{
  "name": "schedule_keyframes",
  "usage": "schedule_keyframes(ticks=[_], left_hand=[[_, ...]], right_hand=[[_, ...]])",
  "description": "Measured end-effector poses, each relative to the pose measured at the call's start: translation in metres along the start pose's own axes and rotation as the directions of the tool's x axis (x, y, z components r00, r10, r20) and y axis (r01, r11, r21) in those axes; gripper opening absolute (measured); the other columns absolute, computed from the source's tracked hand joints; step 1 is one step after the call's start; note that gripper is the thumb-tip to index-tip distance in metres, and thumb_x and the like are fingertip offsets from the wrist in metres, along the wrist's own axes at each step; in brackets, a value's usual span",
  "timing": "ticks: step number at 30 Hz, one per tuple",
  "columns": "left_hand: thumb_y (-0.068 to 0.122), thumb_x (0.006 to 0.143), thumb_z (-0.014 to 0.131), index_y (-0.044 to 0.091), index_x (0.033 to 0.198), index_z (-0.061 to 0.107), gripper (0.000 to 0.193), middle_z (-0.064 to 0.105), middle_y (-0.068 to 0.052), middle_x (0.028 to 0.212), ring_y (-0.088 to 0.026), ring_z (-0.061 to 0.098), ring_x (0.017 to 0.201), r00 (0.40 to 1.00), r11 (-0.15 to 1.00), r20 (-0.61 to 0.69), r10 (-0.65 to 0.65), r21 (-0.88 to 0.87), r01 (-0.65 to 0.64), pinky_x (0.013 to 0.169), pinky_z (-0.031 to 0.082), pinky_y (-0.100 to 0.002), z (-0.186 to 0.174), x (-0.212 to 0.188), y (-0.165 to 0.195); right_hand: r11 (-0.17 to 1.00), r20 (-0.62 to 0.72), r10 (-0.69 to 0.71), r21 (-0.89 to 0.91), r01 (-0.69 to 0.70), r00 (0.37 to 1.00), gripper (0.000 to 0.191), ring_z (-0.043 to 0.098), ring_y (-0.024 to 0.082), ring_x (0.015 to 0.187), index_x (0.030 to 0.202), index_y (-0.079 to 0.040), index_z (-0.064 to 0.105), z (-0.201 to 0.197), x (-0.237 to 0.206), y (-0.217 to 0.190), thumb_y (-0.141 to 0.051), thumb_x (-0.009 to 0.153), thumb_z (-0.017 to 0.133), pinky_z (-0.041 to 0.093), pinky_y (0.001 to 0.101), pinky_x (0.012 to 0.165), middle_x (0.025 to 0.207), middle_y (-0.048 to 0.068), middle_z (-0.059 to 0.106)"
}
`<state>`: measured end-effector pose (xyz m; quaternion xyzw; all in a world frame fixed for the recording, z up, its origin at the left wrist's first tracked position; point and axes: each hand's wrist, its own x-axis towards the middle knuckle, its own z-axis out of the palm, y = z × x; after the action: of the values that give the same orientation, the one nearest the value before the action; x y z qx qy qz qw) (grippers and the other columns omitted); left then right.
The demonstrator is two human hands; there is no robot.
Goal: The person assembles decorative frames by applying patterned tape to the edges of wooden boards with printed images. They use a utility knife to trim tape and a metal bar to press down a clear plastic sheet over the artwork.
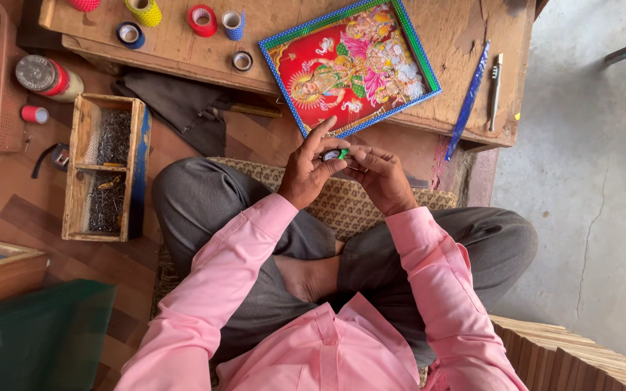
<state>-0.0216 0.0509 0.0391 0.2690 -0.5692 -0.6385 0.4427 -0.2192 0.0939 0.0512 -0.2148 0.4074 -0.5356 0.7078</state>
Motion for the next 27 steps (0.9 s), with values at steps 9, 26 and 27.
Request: schedule_keyframes(ticks=[9, 26, 27], left_hand=[[0.018, 0.096, 0.077, 0.008, 0.157, 0.038, 0.073, 0.07, -0.013, 0.128, -0.018, 0.067, 0.117, 1.0, 0.999, -0.002, -0.027, 0.032, 0.027, 0.101, 0.054, -0.031, 0.004, 0.001, -0.005], [0.025, 0.082, 0.085, 0.001, 0.075, 0.071, 0.029, 0.073, -0.011, 0.08, -0.023, 0.07, 0.07, 0.933, 0.848, -0.333, 0.14, 0.527, 0.061, 0.066, 0.054, -0.036, -0.03, 0.017, 0.007], [0.025, 0.081, 0.086, 0.0, 0.073, 0.07, 0.031, 0.072, -0.012, 0.076, -0.024, 0.069, 0.067, 0.931, 0.833, -0.347, 0.111, 0.544, 0.103, 0.064, 0.052, -0.037, -0.033, 0.018, 0.007]], right_hand=[[0.999, -0.035, -0.039, -0.01, 0.039, 0.999, 0.011, 0.072, 0.021, 0.099, 0.103, 0.002, 0.071, -0.017, 0.009, 0.016, -0.007, 0.1, 0.065, 0.058, 0.0417, 0.097, 0.105, 0.01, 0.074], [0.705, -0.355, -0.673, -0.573, 0.418, 0.649, 0.006, 0.066, 0.011, 0.078, 0.094, 0.002, 0.075, -0.08, 0.075, -0.076, -0.001, 0.089, 0.077, 0.054, 0.0256, 0.074, 0.086, 0.005, 0.075], [0.686, -0.375, -0.695, -0.601, 0.409, 0.614, 0.007, 0.064, 0.01, 0.072, 0.093, 0.003, 0.075, -0.091, 0.081, -0.088, -0.001, 0.089, 0.079, 0.051, 0.025, 0.067, 0.082, 0.005, 0.074]])
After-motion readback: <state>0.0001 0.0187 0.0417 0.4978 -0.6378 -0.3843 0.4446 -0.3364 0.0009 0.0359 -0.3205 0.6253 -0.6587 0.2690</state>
